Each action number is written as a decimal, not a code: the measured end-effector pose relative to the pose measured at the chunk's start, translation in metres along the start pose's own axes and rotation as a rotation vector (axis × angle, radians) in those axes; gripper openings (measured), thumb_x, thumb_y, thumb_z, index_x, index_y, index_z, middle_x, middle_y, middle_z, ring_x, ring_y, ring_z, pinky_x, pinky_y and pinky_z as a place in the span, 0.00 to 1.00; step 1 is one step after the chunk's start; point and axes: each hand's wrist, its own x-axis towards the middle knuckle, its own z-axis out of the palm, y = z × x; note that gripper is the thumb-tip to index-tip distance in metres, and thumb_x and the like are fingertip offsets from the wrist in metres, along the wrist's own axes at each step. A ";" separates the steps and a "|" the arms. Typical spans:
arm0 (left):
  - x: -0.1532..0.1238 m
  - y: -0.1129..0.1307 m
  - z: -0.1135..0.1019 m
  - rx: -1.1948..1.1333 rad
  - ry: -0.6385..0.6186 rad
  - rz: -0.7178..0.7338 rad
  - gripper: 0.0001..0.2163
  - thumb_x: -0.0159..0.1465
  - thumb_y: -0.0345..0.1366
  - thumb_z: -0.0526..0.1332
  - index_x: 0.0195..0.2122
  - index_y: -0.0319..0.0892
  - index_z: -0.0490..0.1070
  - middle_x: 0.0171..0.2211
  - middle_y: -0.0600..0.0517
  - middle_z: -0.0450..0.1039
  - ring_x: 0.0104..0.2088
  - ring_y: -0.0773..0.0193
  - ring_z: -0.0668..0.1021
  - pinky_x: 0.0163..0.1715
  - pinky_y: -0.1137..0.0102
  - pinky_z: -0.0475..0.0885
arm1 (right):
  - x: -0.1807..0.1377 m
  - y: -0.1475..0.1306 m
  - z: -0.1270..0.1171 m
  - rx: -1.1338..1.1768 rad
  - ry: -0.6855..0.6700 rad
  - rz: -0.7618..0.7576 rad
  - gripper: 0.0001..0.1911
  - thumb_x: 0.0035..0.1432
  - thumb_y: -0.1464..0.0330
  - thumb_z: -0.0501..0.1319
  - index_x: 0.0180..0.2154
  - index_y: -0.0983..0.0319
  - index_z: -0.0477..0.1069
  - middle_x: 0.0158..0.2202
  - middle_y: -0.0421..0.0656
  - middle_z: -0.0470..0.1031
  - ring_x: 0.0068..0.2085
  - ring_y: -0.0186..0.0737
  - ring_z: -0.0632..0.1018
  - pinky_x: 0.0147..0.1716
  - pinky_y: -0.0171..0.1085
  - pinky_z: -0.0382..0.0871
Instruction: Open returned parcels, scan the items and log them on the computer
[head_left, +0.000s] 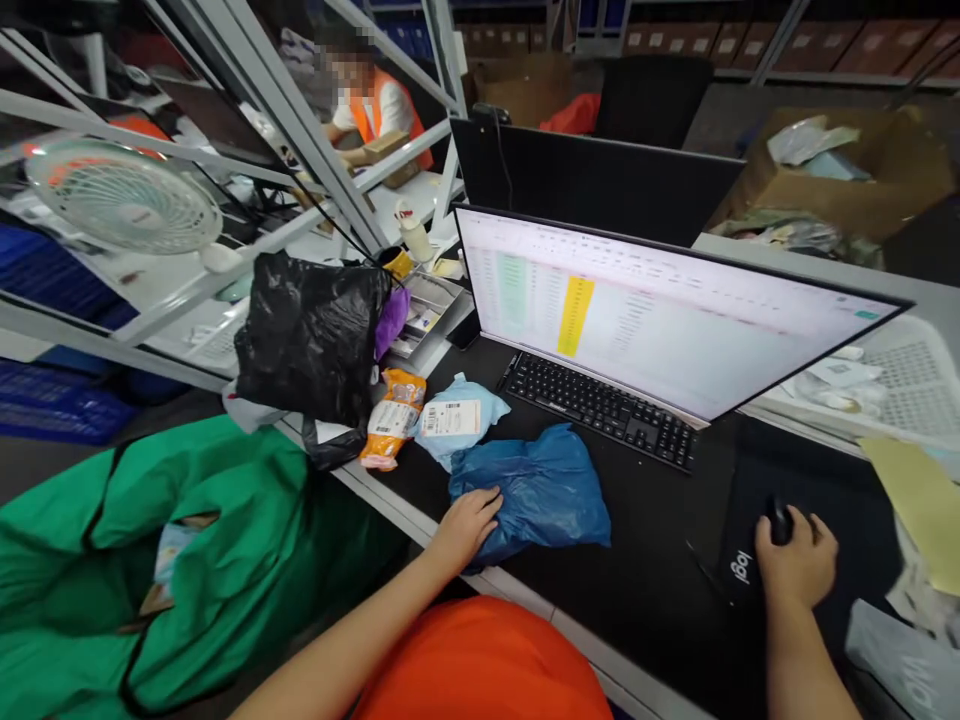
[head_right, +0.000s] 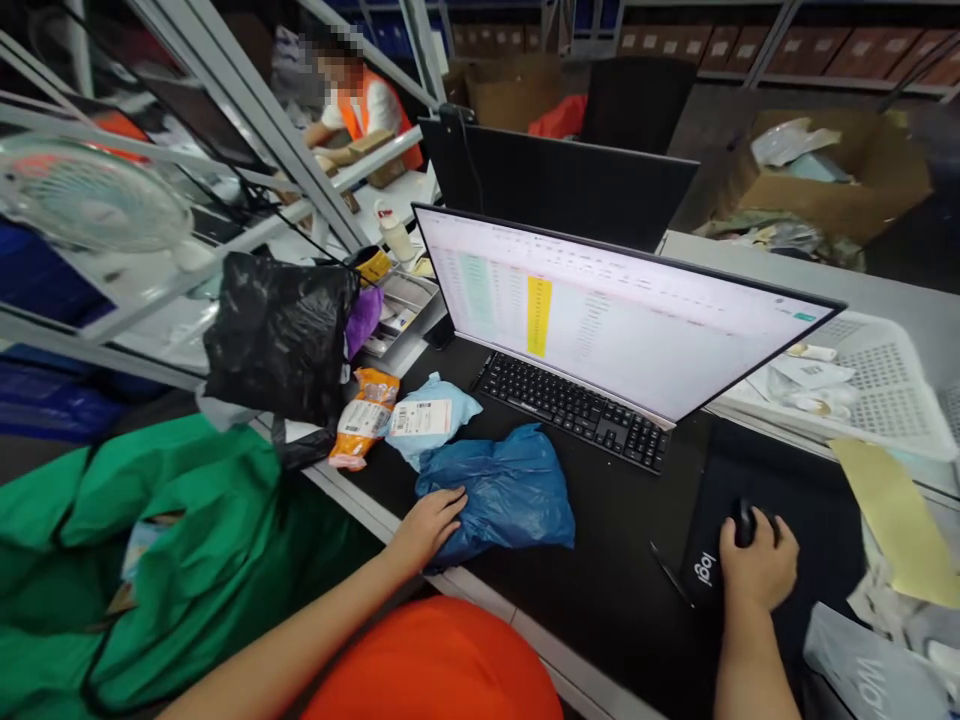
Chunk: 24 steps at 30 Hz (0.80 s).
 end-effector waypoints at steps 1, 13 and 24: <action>-0.001 0.000 0.002 -0.023 0.022 -0.007 0.17 0.68 0.32 0.57 0.58 0.44 0.72 0.57 0.41 0.74 0.55 0.51 0.78 0.55 0.52 0.75 | -0.001 0.003 0.003 -0.004 0.004 0.000 0.30 0.58 0.54 0.58 0.57 0.62 0.73 0.61 0.55 0.66 0.59 0.62 0.70 0.52 0.54 0.69; -0.002 0.022 -0.008 -0.185 0.191 -0.017 0.13 0.72 0.32 0.52 0.40 0.43 0.77 0.40 0.47 0.80 0.42 0.58 0.80 0.45 0.61 0.75 | 0.000 0.004 0.004 -0.019 0.051 0.018 0.28 0.59 0.54 0.57 0.55 0.63 0.76 0.59 0.55 0.69 0.57 0.62 0.73 0.54 0.53 0.69; -0.009 0.027 -0.026 -0.268 0.172 0.030 0.10 0.72 0.32 0.52 0.41 0.44 0.74 0.40 0.48 0.79 0.42 0.60 0.78 0.44 0.63 0.73 | 0.000 0.013 0.012 0.009 0.096 -0.019 0.26 0.56 0.56 0.61 0.53 0.60 0.77 0.57 0.57 0.70 0.53 0.63 0.75 0.46 0.56 0.71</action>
